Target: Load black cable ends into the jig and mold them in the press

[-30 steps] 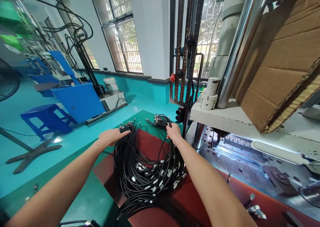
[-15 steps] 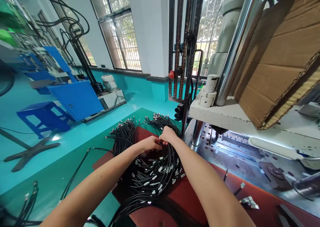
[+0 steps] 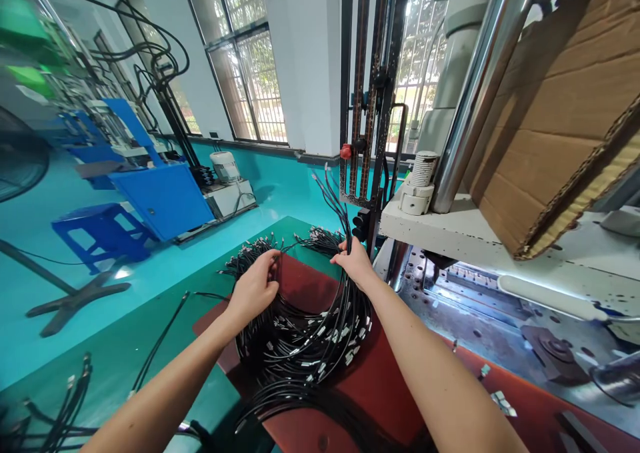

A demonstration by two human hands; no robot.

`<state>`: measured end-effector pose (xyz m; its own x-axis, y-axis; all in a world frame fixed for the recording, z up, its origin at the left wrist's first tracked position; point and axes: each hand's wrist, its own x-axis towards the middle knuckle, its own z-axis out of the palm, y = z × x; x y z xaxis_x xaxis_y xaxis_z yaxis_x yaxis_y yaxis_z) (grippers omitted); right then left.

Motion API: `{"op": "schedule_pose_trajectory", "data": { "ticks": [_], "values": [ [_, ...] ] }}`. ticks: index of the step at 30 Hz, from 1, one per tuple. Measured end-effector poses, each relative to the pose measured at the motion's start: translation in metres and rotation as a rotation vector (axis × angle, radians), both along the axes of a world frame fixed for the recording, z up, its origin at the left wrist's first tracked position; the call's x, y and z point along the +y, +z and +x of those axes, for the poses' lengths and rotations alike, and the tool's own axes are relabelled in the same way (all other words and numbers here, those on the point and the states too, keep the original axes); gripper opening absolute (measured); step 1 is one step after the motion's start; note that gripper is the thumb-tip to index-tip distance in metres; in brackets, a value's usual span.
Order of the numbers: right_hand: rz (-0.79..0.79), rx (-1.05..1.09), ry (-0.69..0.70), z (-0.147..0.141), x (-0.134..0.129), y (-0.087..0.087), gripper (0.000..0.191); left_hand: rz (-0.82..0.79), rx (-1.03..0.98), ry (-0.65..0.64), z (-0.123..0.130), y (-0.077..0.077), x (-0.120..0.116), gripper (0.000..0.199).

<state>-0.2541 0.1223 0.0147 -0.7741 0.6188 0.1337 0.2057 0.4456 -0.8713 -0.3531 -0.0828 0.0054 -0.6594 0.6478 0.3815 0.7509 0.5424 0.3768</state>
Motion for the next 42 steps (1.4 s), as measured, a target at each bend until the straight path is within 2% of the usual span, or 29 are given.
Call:
{"op": "schedule_pose_trajectory", "data": {
  "ticks": [3, 5, 7, 10, 13, 17, 22, 27, 31, 35, 38, 40, 42],
  "values": [
    [0.071, -0.067, -0.037, -0.001, 0.004, -0.005, 0.027, -0.092, 0.192, 0.144, 0.009, -0.013, -0.029, 0.051],
    [0.134, -0.158, -0.09, -0.005, 0.006, -0.01, 0.027, -0.188, 0.236, 0.215, 0.013, -0.027, -0.04, 0.047],
    [0.201, -0.247, -0.143, -0.009, 0.005, -0.015, 0.03, -0.224, 0.227, 0.217, 0.01, -0.04, -0.047, 0.044],
    [0.3, -0.326, -0.194, -0.012, 0.002, -0.022, 0.039, -0.164, 0.198, 0.121, -0.005, -0.051, -0.048, 0.045],
    [0.388, -0.336, -0.207, -0.01, 0.0, -0.024, 0.038, -0.109, 0.196, -0.028, -0.022, -0.049, -0.041, 0.044],
    [0.462, -0.303, -0.239, -0.015, -0.001, -0.012, 0.034, -0.19, 0.141, -0.173, -0.028, -0.047, -0.025, 0.03],
    [0.547, -0.303, -0.213, -0.03, 0.002, 0.005, 0.036, -0.204, 0.189, -0.134, -0.022, -0.051, -0.024, 0.03],
    [0.594, -0.464, -0.044, -0.019, 0.004, -0.009, 0.029, -0.238, 0.221, -0.157, -0.02, -0.05, -0.032, 0.021],
    [0.652, -0.434, 0.067, 0.016, -0.006, -0.019, 0.033, -0.243, 0.226, -0.136, -0.02, -0.052, -0.034, 0.02],
    [0.675, -0.353, 0.207, 0.078, -0.013, -0.009, 0.031, -0.16, 0.254, -0.127, -0.019, -0.052, -0.037, 0.02],
    [0.69, -0.354, 0.3, 0.15, -0.009, 0.005, 0.03, -0.036, 0.247, -0.244, -0.004, -0.038, -0.04, 0.023],
    [0.677, -0.45, 0.248, 0.21, -0.005, 0.012, 0.029, 0.021, 0.195, -0.378, 0.02, -0.024, -0.038, 0.023],
    [0.621, -0.565, 0.147, 0.276, -0.005, 0.017, 0.025, 0.002, 0.135, -0.557, 0.055, -0.01, -0.032, 0.022]
  ]
}}
